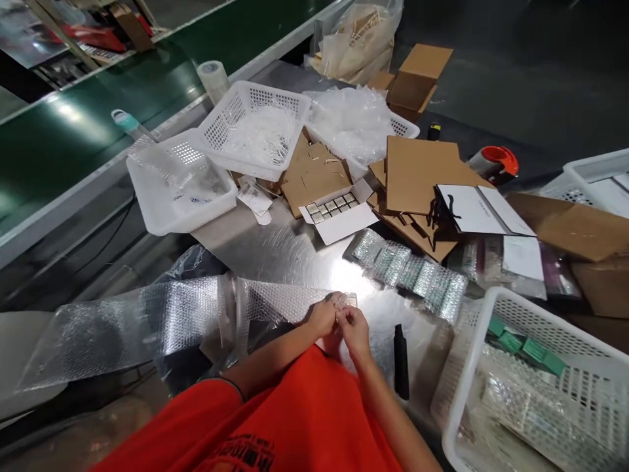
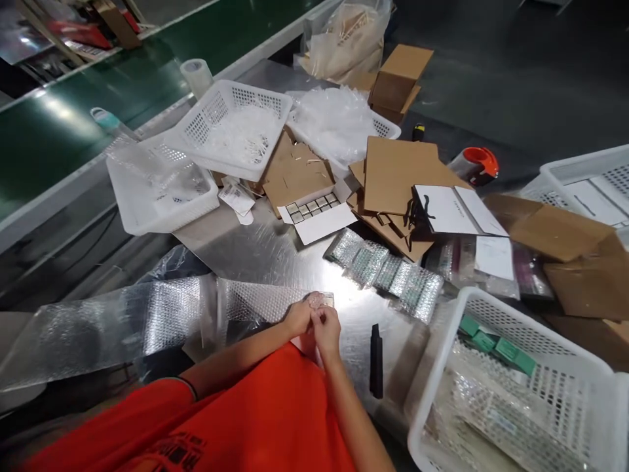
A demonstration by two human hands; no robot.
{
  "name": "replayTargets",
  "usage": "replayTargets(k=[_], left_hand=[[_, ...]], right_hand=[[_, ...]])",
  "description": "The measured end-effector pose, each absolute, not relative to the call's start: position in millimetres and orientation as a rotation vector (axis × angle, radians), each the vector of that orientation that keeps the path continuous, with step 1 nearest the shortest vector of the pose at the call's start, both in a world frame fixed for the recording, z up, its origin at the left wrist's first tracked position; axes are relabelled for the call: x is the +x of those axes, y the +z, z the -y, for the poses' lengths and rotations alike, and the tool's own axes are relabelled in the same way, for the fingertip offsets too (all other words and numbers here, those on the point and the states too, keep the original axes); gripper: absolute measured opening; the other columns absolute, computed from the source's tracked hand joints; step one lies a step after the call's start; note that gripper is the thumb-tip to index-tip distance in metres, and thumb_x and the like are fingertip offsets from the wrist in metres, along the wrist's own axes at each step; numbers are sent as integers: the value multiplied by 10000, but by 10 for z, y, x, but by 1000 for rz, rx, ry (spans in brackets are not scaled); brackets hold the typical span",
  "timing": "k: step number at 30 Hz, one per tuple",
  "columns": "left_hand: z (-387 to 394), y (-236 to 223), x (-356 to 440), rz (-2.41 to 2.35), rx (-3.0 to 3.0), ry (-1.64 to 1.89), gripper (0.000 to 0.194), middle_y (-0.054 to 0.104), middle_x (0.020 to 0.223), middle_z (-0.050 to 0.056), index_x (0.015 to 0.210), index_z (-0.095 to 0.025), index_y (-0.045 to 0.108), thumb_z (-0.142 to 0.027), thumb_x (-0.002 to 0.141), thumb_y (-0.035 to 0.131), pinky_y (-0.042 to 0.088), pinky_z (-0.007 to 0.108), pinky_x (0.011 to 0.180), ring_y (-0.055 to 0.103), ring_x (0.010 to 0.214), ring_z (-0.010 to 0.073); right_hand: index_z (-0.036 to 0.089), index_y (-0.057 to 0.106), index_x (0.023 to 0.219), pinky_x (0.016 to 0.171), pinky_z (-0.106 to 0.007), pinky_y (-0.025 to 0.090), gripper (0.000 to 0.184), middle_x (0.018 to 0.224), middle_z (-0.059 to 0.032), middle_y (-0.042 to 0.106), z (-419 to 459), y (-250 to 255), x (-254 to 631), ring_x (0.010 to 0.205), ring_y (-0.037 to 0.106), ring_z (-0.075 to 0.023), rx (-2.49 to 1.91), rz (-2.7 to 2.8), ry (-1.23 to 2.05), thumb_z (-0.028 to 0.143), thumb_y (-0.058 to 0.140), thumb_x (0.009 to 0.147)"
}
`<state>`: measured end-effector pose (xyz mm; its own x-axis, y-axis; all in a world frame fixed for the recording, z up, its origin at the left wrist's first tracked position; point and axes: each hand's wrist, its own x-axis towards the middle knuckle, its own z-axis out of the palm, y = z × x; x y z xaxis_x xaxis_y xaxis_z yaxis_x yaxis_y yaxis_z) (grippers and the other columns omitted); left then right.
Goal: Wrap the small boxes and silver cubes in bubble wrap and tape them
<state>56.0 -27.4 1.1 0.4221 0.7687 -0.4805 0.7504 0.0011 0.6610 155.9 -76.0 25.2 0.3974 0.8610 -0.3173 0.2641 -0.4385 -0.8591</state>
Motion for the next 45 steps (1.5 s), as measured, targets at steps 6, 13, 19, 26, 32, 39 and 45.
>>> replayTargets(k=[6,13,19,26,32,39,45], left_hand=[[260,14,505,-1131,1906,-39,929,331,1617,108,1566,-257,287,-84,737,670,471,396,1082,600,1236,303],[289,-114,313,-1014,1813,182,1224,-9,1666,250,1597,-188,0,-200,653,779,445,535,1096,331,1458,442],[335,-247,215,-1159,1562,462,774,380,1468,199,1364,-151,380,-31,631,598,358,526,1166,354,1423,331],[281,-11,362,-1510,1269,269,127,677,935,51,901,-173,627,-188,901,500,486,317,900,627,930,187],[307,106,529,-1754,1143,166,174,729,815,53,765,-146,698,-242,889,623,452,248,723,654,783,162],[327,140,545,-1828,1086,159,143,759,891,32,790,-182,713,-127,874,612,474,228,771,668,843,142],[354,157,559,-1875,1089,153,152,758,907,47,830,-171,732,-125,878,595,476,255,780,678,868,166]], right_hand=[[228,609,582,820,-380,498,349,770,-58,671,778,162,1688,822,604,-238,-1884,996,1069,546,643,722],[231,641,542,866,-379,487,273,874,-104,674,724,131,1652,919,608,-257,-1965,1136,1058,443,615,712],[230,618,554,804,-377,484,239,794,-83,628,695,85,1581,834,586,-244,-2026,1168,984,401,620,721],[242,560,567,793,-407,453,184,800,-94,575,682,26,1448,778,544,-255,-2124,1173,861,350,572,715],[241,563,621,899,-440,424,151,883,-121,605,721,-6,1355,921,537,-285,-2179,1186,810,306,534,754],[207,695,712,962,-473,423,210,1011,-169,633,772,-5,1341,1063,546,-319,-2147,1197,886,294,508,748],[193,714,950,880,-434,494,397,973,-121,702,709,73,1890,920,628,-284,-2052,1145,976,486,574,721]])
